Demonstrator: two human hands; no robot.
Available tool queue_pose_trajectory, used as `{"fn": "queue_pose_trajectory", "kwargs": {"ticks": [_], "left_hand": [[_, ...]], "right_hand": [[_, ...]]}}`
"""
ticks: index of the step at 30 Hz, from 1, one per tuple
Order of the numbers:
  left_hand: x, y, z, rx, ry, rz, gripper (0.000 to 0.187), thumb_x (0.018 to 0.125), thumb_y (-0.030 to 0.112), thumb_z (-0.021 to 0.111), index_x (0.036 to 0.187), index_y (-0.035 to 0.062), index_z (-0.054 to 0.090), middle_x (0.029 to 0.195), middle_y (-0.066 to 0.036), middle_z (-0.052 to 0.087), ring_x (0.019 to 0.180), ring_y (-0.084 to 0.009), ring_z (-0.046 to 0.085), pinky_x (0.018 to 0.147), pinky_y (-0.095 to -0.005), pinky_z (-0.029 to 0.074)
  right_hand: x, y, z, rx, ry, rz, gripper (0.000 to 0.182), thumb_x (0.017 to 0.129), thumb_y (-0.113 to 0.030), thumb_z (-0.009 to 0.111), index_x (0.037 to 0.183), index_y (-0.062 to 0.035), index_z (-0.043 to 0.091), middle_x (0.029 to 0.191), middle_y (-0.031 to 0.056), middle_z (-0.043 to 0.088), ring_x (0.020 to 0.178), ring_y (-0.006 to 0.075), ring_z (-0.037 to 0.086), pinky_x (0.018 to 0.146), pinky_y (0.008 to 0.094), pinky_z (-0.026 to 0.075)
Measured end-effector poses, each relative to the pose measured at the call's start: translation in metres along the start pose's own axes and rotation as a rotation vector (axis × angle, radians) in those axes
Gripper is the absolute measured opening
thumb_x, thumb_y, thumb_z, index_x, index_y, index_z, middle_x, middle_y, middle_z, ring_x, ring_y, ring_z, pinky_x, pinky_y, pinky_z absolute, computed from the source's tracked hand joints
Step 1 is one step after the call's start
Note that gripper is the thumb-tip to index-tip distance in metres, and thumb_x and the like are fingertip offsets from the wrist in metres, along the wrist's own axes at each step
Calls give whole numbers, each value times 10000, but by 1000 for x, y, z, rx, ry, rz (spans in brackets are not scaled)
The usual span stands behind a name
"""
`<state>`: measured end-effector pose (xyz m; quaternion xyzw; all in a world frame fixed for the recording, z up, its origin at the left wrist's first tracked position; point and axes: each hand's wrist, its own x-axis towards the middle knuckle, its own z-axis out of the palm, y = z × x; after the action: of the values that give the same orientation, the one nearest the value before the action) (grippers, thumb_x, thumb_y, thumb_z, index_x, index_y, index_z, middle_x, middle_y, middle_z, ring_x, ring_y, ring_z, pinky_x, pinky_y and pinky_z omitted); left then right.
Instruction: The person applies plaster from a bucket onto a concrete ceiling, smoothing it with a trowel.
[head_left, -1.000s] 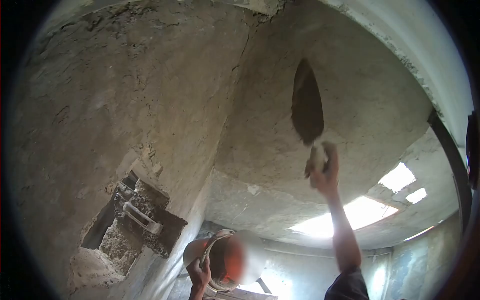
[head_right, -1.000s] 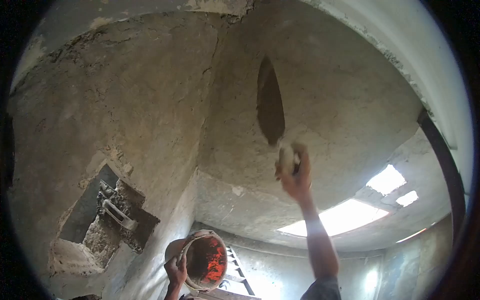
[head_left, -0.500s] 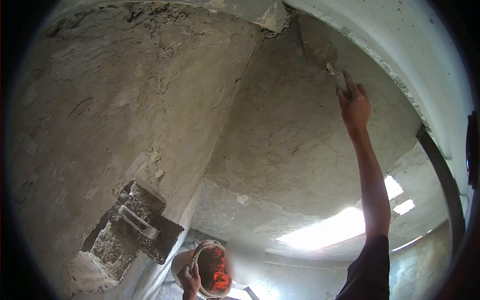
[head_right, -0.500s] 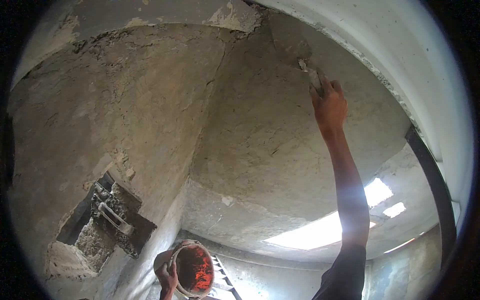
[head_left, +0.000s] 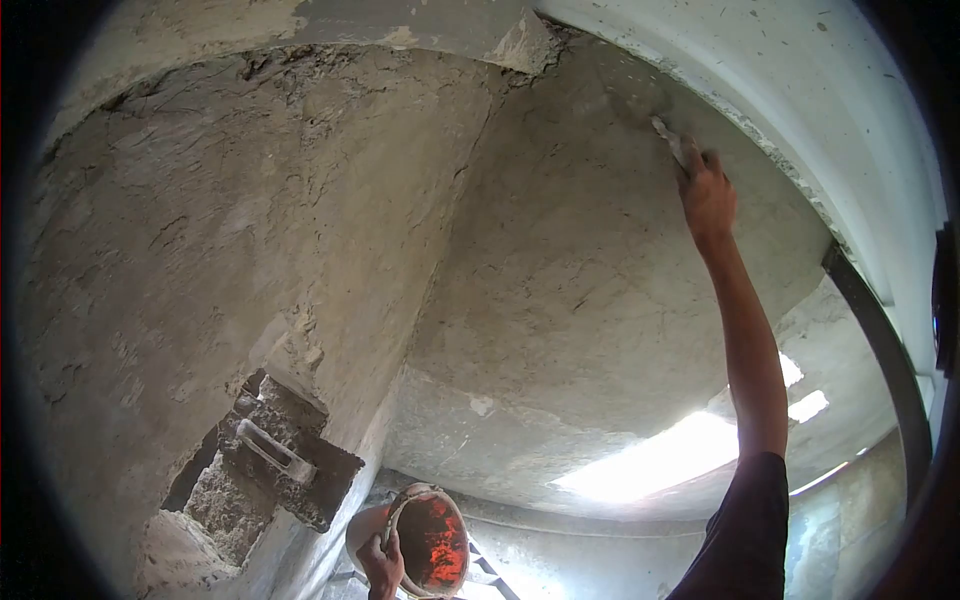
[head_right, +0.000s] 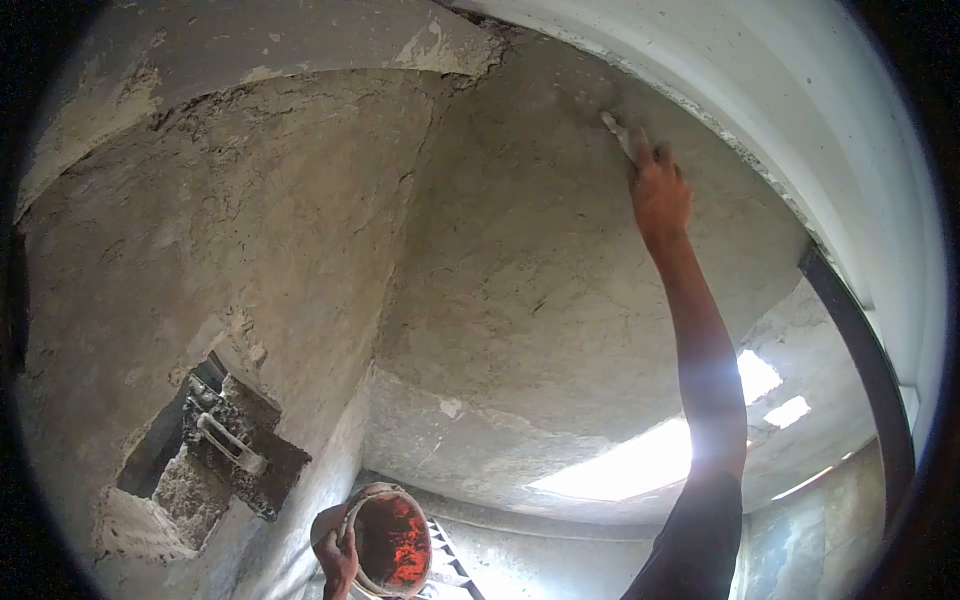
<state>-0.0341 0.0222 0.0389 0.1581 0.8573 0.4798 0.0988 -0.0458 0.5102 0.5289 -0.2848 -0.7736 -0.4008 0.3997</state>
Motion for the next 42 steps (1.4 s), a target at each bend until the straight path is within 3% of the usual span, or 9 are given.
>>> {"fn": "queue_pose_trajectory", "kwargs": {"ticks": [3,5,8,12,17,24,30,38,42], "left_hand": [[1,-3,6,-30,118,166,316,820,209,604,609,-1,497,539,-180,512,506,-377,523,492,-434,386],[-1,-6,7,-30,105,164,314,820,210,604,611,0,499,539,-181,512,507,-382,523,489,-437,384],[-2,-4,3,0,112,192,311,819,216,605,618,2,504,544,-185,514,512,-390,522,491,-444,382],[-6,-18,14,-18,85,152,309,821,233,607,634,5,515,564,-188,522,526,-398,517,511,-460,388],[-10,-4,3,18,3,69,336,829,265,605,646,-7,536,571,-182,523,536,-374,514,531,-446,389],[-11,-10,5,-10,51,37,356,834,283,605,648,-14,544,576,-173,520,539,-348,508,549,-431,384],[-9,-13,8,45,20,118,332,825,254,603,618,6,525,550,-187,515,520,-387,518,510,-455,385],[-11,-10,-1,22,-5,73,383,830,287,601,606,-10,510,566,-188,509,548,-360,511,553,-434,378],[-10,-7,0,-14,-38,30,386,827,287,603,603,-11,508,563,-192,513,546,-376,513,548,-447,376]], "right_hand": [[-24,24,-12,-6,-75,62,446,858,-283,563,1284,-224,446,1074,140,540,890,360,605,684,443,522],[-42,30,-26,-9,-168,215,440,860,-292,564,1281,-227,452,1048,135,556,886,351,608,687,446,519],[-64,31,-34,29,-53,169,429,846,-284,593,1256,-216,490,974,127,575,762,345,619,620,448,510],[-48,8,-26,90,26,60,473,826,-282,605,1273,-204,470,1029,133,563,843,332,619,663,439,520],[-1,-34,-23,101,-164,1,493,844,-259,578,1304,-195,414,1126,172,520,857,348,620,682,444,533],[13,-39,-20,-3,-108,-55,465,865,-249,540,1301,-171,400,1127,179,515,838,368,623,688,448,541],[3,-40,-64,-109,-247,59,433,869,-248,533,1280,-155,434,1123,178,529,797,360,632,679,457,534],[-46,25,-40,-15,-174,159,505,843,-304,580,1303,-166,422,1095,158,541,843,354,618,663,459,517],[-48,7,-27,100,5,27,457,836,-282,602,1267,-195,478,1012,160,561,783,368,612,638,457,510]]}}
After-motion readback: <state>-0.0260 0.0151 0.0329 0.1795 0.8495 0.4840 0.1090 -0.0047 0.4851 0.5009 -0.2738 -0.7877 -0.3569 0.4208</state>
